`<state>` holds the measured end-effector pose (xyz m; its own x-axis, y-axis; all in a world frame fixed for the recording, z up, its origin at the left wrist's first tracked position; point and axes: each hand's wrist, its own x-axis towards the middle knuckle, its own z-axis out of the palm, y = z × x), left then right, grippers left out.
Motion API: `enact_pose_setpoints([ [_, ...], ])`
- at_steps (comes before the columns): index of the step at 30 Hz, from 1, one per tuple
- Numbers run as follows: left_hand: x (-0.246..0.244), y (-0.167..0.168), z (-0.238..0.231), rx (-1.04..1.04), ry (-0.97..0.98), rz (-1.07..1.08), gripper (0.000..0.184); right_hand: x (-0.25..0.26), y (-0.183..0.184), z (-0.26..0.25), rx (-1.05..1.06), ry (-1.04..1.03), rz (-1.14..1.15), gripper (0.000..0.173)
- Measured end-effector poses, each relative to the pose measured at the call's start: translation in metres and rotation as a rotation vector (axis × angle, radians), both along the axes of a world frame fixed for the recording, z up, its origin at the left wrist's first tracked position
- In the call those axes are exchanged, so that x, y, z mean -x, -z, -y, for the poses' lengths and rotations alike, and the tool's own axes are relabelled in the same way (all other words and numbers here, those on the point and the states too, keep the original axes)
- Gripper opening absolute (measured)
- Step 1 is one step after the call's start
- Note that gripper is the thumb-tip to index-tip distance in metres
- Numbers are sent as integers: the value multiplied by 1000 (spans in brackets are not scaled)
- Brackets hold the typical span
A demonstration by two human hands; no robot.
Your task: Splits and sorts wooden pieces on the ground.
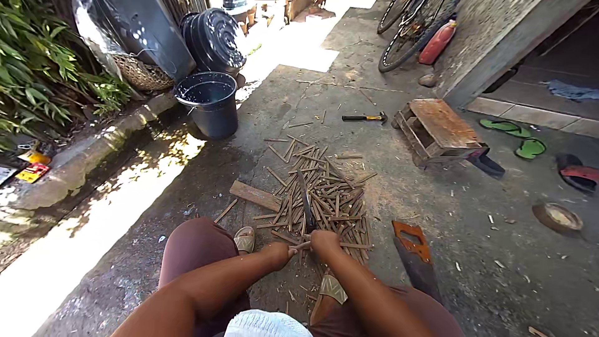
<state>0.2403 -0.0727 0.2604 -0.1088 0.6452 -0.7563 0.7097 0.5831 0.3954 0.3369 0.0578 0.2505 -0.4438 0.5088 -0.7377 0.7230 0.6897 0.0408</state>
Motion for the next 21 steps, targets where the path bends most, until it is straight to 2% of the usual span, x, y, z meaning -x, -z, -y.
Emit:
enact_pose_setpoints([
  [2,9,-2,-7,-45,-77,80,64,-6,-1,-27,58,87,-58,51],
  [6,33,2,-15,-167,-473,292,50,-18,5,-74,171,431,-268,45],
  [8,36,4,-17,-214,-631,457,39,-15,6,-72,287,688,-479,41],
  [10,33,3,-19,-262,-689,613,36,-7,-3,-56,462,930,-675,40],
  [13,26,0,-22,-289,-664,730,34,7,-20,-30,643,1141,-815,44],
  [15,21,-4,-23,-295,-592,714,33,12,-25,-18,703,1143,-825,51],
  [18,15,-6,-27,-288,-415,503,39,17,-26,-8,682,1047,-827,54],
  [21,15,-3,-26,-275,-249,345,42,20,-28,-2,623,964,-833,43],
])
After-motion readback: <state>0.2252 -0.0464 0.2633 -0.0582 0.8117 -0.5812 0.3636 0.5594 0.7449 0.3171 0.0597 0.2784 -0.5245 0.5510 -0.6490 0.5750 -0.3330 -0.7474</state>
